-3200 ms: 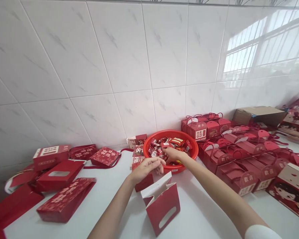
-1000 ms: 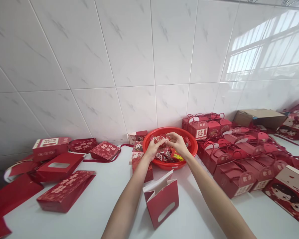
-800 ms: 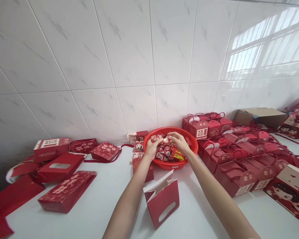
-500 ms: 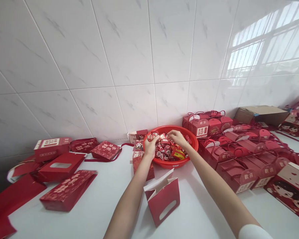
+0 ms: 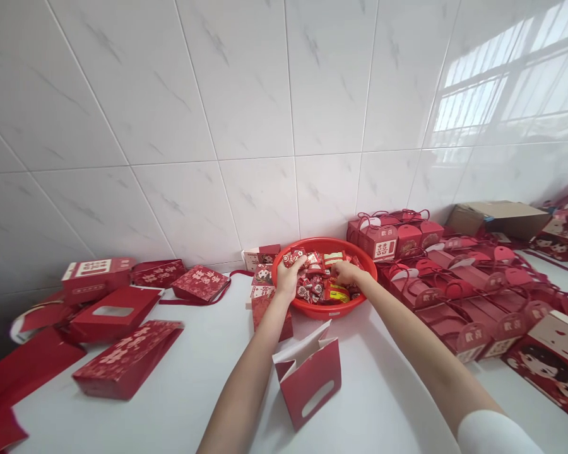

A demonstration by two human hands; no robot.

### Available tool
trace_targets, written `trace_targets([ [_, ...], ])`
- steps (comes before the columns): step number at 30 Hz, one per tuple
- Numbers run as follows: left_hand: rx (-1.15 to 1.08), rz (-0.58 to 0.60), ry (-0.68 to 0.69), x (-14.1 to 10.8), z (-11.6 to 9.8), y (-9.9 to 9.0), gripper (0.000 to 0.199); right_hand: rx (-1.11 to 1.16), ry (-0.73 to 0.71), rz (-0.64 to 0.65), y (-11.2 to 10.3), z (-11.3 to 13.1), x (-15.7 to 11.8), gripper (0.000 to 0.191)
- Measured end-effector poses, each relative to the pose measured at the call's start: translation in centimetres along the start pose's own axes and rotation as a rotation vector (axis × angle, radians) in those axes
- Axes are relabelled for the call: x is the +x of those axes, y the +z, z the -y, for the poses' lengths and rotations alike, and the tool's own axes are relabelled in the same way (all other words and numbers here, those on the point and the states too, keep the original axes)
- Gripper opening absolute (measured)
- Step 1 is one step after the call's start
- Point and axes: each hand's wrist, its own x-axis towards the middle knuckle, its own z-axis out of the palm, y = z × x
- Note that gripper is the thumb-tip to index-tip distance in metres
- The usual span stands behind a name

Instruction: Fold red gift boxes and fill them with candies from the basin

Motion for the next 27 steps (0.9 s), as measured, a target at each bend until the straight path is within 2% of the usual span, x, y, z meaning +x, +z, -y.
trace_targets([
  [5,0.015,0.014,0.003,-0.2,-0.1,0.0,0.032,0.220,-0.126,-0.206,-0.5,1.1,-1.1,0.017],
  [8,0.015,0.028,0.004,-0.5,-0.4,0.3,0.034,0.420,-0.250,-0.279,-0.6,2.3,-3.0,0.024],
  [11,0.008,0.046,0.009,-0.9,-1.3,0.2,0.037,0.615,-0.360,-0.310,-0.9,3.7,-6.3,0.033],
  [13,0.012,0.059,0.012,-1.3,-2.3,-0.3,0.037,0.805,-0.451,-0.266,-1.4,4.6,-8.9,0.034],
  [15,0.024,0.071,0.014,-2.0,-3.3,-1.1,0.034,0.951,-0.538,-0.137,-1.9,5.5,-11.4,0.034],
  [18,0.053,0.076,0.020,-3.3,-4.7,-2.5,0.031,0.916,-0.626,0.039,-2.3,6.6,-14.0,0.032],
  [23,0.125,0.100,0.001,-5.8,-6.1,-3.9,0.033,0.779,-0.714,0.047,-1.4,7.7,-14.7,0.024],
  [27,0.235,0.259,-0.101,-7.1,-6.8,-4.8,0.040,0.858,-0.716,0.102,-1.5,7.7,-15.1,0.025],
])
